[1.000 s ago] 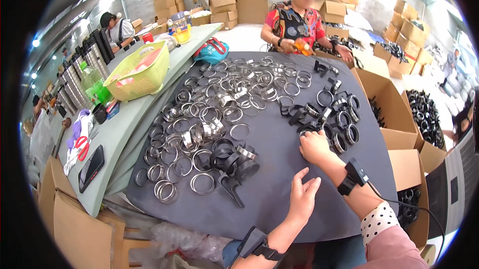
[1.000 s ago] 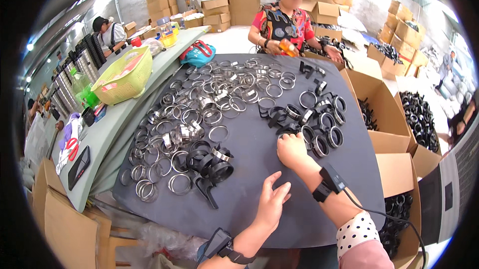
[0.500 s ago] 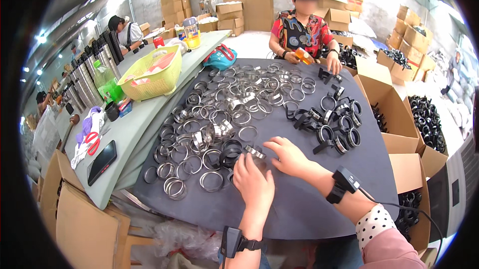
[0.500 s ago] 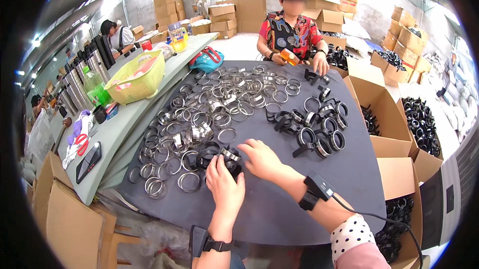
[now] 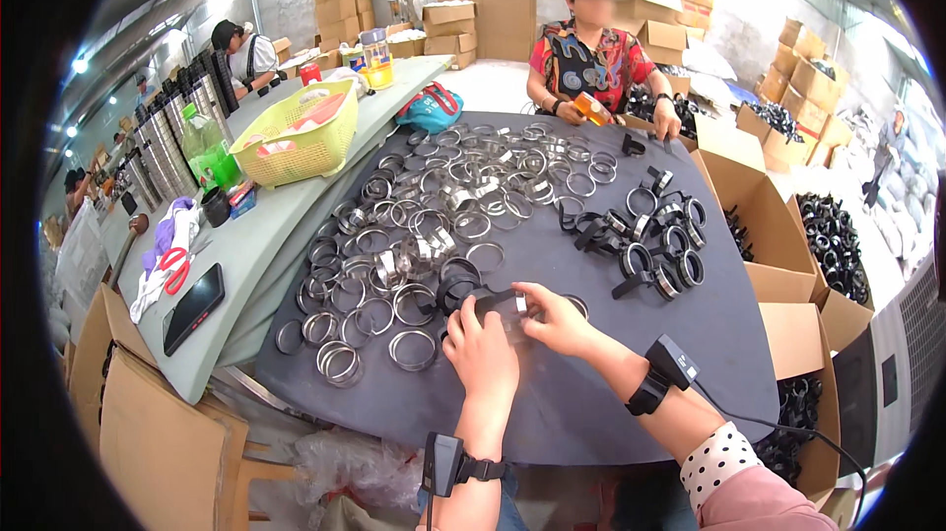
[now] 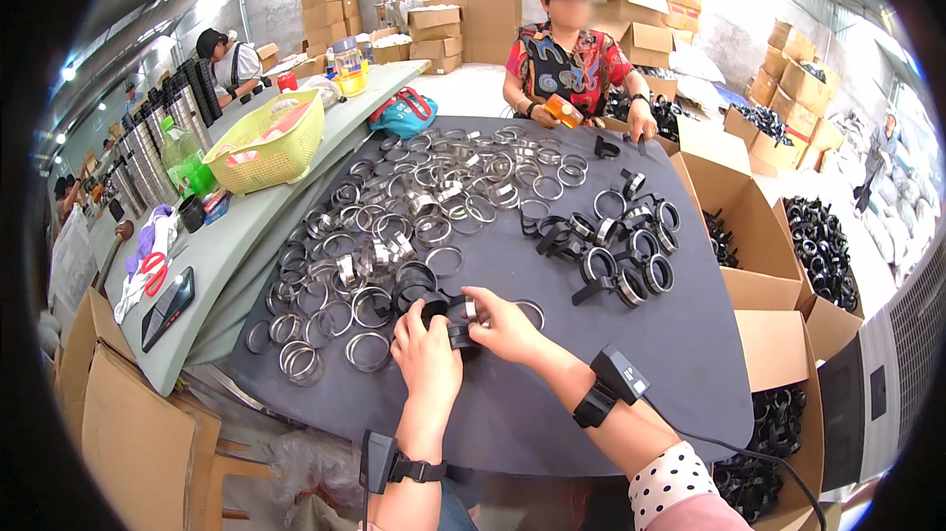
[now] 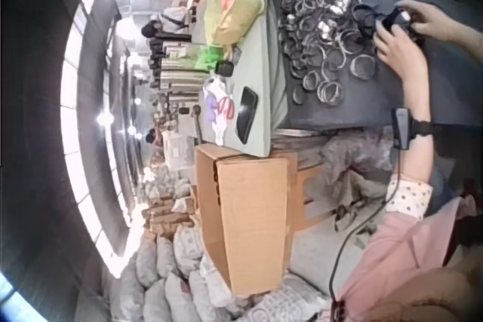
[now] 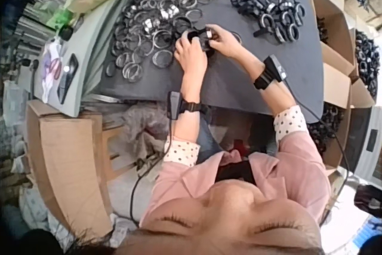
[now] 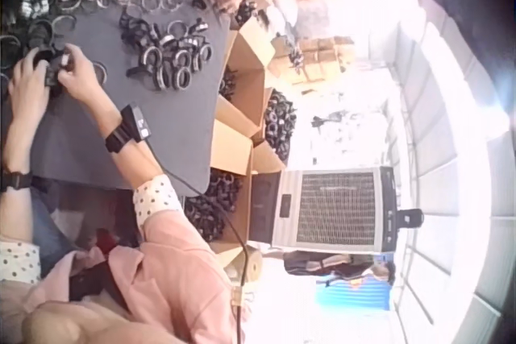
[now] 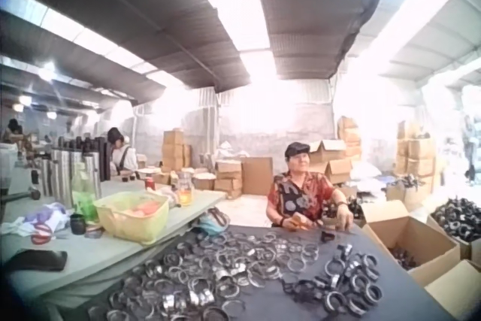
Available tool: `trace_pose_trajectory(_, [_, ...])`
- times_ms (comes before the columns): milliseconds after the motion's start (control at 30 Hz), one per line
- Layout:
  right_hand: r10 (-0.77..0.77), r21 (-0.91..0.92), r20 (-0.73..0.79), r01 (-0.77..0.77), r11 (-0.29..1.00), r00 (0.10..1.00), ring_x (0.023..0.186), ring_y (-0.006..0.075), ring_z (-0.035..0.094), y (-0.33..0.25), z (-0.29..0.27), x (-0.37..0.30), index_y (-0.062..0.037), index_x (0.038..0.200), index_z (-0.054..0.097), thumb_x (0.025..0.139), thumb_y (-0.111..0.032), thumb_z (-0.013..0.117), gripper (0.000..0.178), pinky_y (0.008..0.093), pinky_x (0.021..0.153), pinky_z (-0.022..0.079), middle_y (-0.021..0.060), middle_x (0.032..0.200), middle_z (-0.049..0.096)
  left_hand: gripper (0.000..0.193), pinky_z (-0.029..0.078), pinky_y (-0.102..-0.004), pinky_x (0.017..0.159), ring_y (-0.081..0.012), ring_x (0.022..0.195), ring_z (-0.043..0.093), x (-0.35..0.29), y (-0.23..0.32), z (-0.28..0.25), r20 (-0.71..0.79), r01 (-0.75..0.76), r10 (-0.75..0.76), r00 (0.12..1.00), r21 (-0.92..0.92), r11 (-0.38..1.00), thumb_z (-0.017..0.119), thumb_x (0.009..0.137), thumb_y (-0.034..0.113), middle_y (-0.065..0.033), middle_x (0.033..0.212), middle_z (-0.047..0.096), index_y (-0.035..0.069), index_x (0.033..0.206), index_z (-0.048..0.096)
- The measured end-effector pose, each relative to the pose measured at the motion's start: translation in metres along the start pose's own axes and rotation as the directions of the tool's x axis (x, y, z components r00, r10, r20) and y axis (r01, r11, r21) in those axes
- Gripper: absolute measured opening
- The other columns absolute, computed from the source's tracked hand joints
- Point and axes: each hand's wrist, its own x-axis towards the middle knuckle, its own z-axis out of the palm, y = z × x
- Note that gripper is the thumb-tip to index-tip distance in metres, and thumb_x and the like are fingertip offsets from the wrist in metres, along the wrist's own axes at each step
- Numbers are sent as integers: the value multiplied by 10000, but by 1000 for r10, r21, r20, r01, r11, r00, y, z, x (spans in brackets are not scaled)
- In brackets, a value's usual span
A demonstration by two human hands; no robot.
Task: Assembling black plastic components with metal rings in a factory setting.
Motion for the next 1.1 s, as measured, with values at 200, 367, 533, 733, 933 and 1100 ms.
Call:
trace_pose_trajectory(200, [-47,7,90,47,999,995,955,182,593,2,2,-17,-40,1319,486,746,38,547,581,302,852,480,119,1058,619,278,402,-515,956,-387,1238,417,-2,-4,1,-48,-82,78,996,-77,994,630,747,54,-162,1345,452,55,1024,624])
trace_pose_trajectory(367, [39,119,-28,-35,992,999,839,109,577,-10,-8,-20,5,1215,568,725,56,538,493,257,741,488,83,1031,612,437,403,-477,979,-368,1235,433,1,-5,-5,-12,-46,45,999,-118,992,643,737,29,-162,1362,440,84,1167,595])
trace_pose_trajectory(533, [77,264,6,-76,962,997,745,79,563,-11,-27,-28,11,1175,599,764,28,580,412,241,651,475,38,969,620,496,395,-495,980,-355,1222,469,0,-3,-3,160,20,-8,987,-75,997,662,781,90,-161,1389,424,108,1264,548])
trace_pose_trajectory(733, [137,599,-137,-28,801,981,867,106,572,-9,-64,-50,-19,1163,615,816,13,665,353,257,796,469,39,1024,632,468,324,-525,1034,-329,1175,530,3,-8,-2,361,120,-169,917,155,981,641,857,223,-169,1331,488,127,1301,527])
trace_pose_trajectory(933, [140,838,-138,41,544,980,897,136,597,-21,-85,-80,-36,1204,568,871,-32,641,341,302,759,491,60,1100,613,783,263,-548,1077,-348,1288,405,-1,6,-19,236,90,-125,964,153,984,768,741,207,-165,1414,394,108,1410,372])
trace_pose_trajectory(1100, [202,926,-160,76,370,966,905,167,603,-24,-88,-105,-49,1183,583,873,-33,633,315,318,767,491,69,1052,634,271,468,-331,764,-198,830,584,-7,33,-18,29,-162,214,976,-559,813,768,736,135,-112,959,628,13,920,611])
